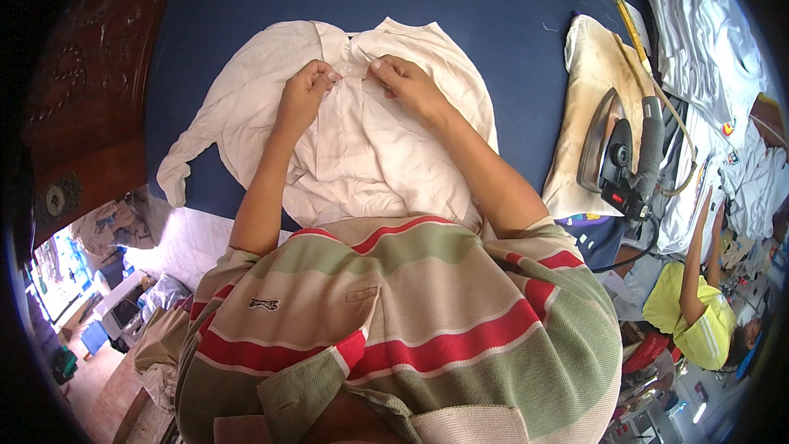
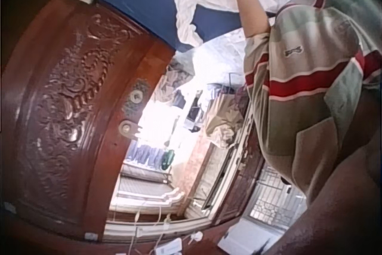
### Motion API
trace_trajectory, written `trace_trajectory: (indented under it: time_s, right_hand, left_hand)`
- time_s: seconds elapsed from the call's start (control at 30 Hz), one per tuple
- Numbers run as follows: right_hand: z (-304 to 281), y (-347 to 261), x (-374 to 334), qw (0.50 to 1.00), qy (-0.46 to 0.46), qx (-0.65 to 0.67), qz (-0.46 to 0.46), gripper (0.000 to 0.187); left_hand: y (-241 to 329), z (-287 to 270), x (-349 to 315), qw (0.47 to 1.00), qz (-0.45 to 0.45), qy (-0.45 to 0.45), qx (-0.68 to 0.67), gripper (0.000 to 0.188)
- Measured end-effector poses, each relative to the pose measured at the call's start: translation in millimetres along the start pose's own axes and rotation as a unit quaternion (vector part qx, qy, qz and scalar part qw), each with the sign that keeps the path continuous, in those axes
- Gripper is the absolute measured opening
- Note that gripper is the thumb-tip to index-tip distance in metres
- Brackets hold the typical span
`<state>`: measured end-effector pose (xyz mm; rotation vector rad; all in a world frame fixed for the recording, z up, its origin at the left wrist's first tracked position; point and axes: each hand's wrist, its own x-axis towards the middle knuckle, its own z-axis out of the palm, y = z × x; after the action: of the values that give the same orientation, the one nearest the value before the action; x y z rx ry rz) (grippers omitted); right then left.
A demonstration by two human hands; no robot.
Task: The person irons a light-colored shirt on a blue padded surface using an iron, then picks up a tool to work on the collar area, and finally folds the garment.
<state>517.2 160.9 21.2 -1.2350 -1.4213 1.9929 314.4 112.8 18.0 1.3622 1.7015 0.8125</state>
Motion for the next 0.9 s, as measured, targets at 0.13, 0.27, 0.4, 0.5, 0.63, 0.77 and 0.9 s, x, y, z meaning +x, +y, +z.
trace_trajectory:
  time_s: [0.13,0.27,0.4,0.5,0.63,0.77,0.9]
  right_hand:
    - [4,-18,-3,0.971,0.034,-0.235,-0.034,0.043]
    - [12,-49,-4,0.826,0.058,-0.545,-0.133,0.038]
    - [14,-49,8,0.781,0.028,-0.604,-0.157,0.037]
    - [15,-45,17,0.764,0.016,-0.627,-0.151,0.034]
    - [19,-45,21,0.758,0.000,-0.636,-0.143,0.031]
    - [19,-40,21,0.779,0.004,-0.604,-0.170,0.034]
    - [7,-41,20,0.821,0.026,-0.550,-0.152,0.035]
  left_hand:
    - [3,-5,3,0.998,-0.009,-0.024,-0.054,0.017]
    - [8,-7,3,0.999,-0.007,-0.030,-0.029,0.017]
    - [11,-6,4,0.999,-0.022,-0.029,-0.034,0.016]
    - [11,-5,4,0.999,-0.026,-0.029,-0.025,0.016]
    - [12,-7,4,0.999,-0.032,-0.028,-0.002,0.015]
    - [11,-5,4,0.999,-0.018,-0.026,-0.038,0.015]
    - [2,-8,1,0.997,-0.011,0.040,-0.065,0.019]
